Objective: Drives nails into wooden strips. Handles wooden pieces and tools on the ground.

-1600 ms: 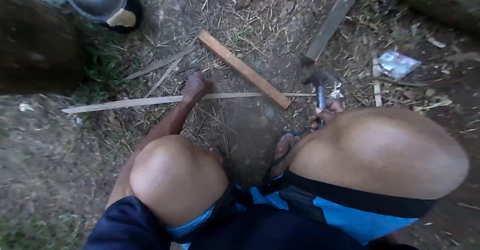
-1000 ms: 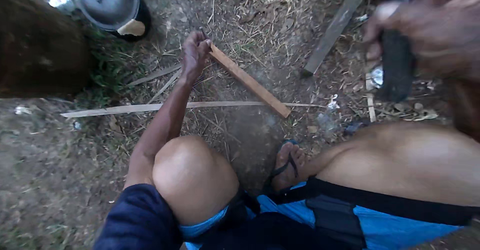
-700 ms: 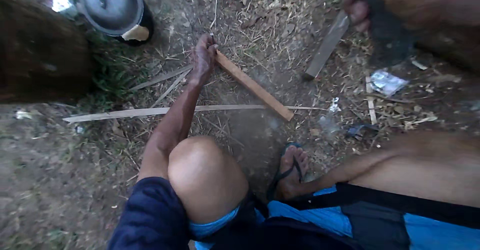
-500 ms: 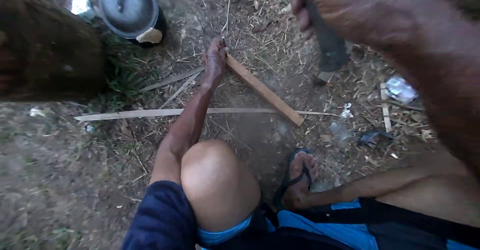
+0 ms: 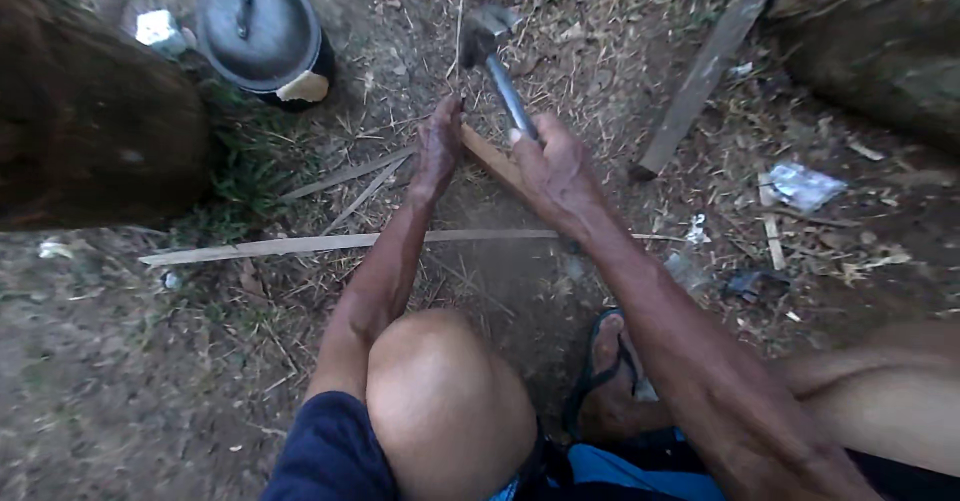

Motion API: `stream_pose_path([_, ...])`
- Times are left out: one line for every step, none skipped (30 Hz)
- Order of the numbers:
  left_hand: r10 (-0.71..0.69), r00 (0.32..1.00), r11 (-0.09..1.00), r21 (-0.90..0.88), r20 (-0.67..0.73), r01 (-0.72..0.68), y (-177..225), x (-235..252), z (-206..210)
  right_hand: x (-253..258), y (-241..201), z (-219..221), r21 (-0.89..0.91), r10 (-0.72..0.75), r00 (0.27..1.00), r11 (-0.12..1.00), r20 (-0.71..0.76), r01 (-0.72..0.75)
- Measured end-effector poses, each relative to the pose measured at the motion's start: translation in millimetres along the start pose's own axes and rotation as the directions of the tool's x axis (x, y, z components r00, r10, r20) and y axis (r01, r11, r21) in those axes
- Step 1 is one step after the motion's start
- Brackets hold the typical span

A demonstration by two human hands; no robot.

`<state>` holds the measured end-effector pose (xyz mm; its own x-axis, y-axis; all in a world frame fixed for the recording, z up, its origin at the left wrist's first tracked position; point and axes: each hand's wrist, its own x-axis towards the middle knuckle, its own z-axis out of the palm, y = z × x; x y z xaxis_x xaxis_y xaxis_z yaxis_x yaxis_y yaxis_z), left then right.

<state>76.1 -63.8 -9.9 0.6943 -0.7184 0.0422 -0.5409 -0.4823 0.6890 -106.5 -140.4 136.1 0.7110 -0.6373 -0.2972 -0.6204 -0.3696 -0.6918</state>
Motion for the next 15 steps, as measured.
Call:
stream_pose_path([0.001, 1.000, 1.000, -0.009, 0.006, -0.001, -0.5, 1.2, -1.4, -3.6, -5.2, -0.7, 0.013, -0.018, 0.999, 1.000, -0.035, 0.018])
stream_pose_path([0.001, 1.000, 1.000, -0.015, 0.010, 0.000, -1.3, 1.4, -1.2, -7.8, -8.8, -0.2, 0.005, -0.030, 0.998, 1.000, -0.064, 0.030])
stream_pose_path([-0.001, 1.000, 1.000, -0.009, 0.009, 0.001, -2.3, 1.8, -0.3, -6.2, -8.8, 3.3, -0.012, -0.030, 0.996, 0.999, -0.083, 0.029])
stream_pose_path([-0.001, 1.000, 1.000, 0.000, 0.005, 0.001, -3.4, 2.8, 0.7, -3.0, -5.8, 8.4, -0.043, -0.027, 0.996, 0.999, -0.083, 0.023])
stream_pose_path([-0.002, 1.000, 1.000, 0.005, 0.000, 0.002, -3.9, 3.2, 1.4, 1.5, 0.0, 14.5, -0.092, -0.012, 0.999, 0.996, -0.052, 0.007])
stream_pose_path([-0.006, 1.000, 1.000, 0.005, -0.006, 0.006, -3.0, 1.8, 1.7, 5.9, 6.5, 19.2, -0.139, 0.025, 1.000, 0.990, 0.013, -0.023])
stream_pose_path([-0.014, 1.000, 1.000, -0.002, -0.013, 0.014, -1.4, 0.8, 1.0, 10.6, 11.3, 21.6, -0.177, 0.070, 0.994, 0.983, 0.085, -0.054])
stream_pose_path([-0.019, 1.000, 1.000, 0.001, -0.013, 0.019, -1.6, 0.8, 0.1, 13.5, 12.2, 21.7, -0.194, 0.096, 0.988, 0.978, 0.122, -0.071])
stream_pose_path([-0.016, 1.000, 1.000, 0.002, -0.001, 0.016, -1.1, 2.3, -1.1, 14.7, 9.6, 17.9, -0.188, 0.102, 0.985, 0.979, 0.136, -0.076])
stream_pose_path([-0.009, 1.000, 1.000, 0.006, 0.005, 0.009, -1.2, 4.6, -1.9, 14.0, 5.2, 12.0, -0.173, 0.092, 0.987, 0.983, 0.135, -0.068])
stream_pose_path([-0.001, 1.000, 1.000, 0.003, 0.018, 0.001, -1.1, 0.2, -0.2, 7.2, 0.4, 6.6, -0.160, 0.073, 0.991, 0.986, 0.113, -0.054])
stream_pose_path([0.003, 1.000, 1.000, -0.001, 0.022, -0.003, -1.3, -0.4, -0.1, 2.4, -6.4, 2.5, -0.134, 0.029, 0.997, 0.991, 0.066, -0.020])
stream_pose_path([0.007, 1.000, 1.000, 0.001, 0.022, -0.007, -1.9, 1.0, -0.4, -1.4, -14.5, -0.7, -0.104, -0.021, 1.000, 0.994, 0.011, 0.023])
stream_pose_path([0.009, 1.000, 1.000, 0.002, 0.019, -0.009, -1.9, 0.5, -0.1, -5.8, -21.3, -2.9, -0.079, -0.064, 0.997, 0.995, -0.040, 0.060])
stream_pose_path([0.008, 1.000, 1.000, 0.005, 0.016, -0.008, -1.3, 1.5, -0.1, -8.1, -25.5, -3.1, -0.065, -0.095, 0.992, 0.994, -0.086, 0.089])
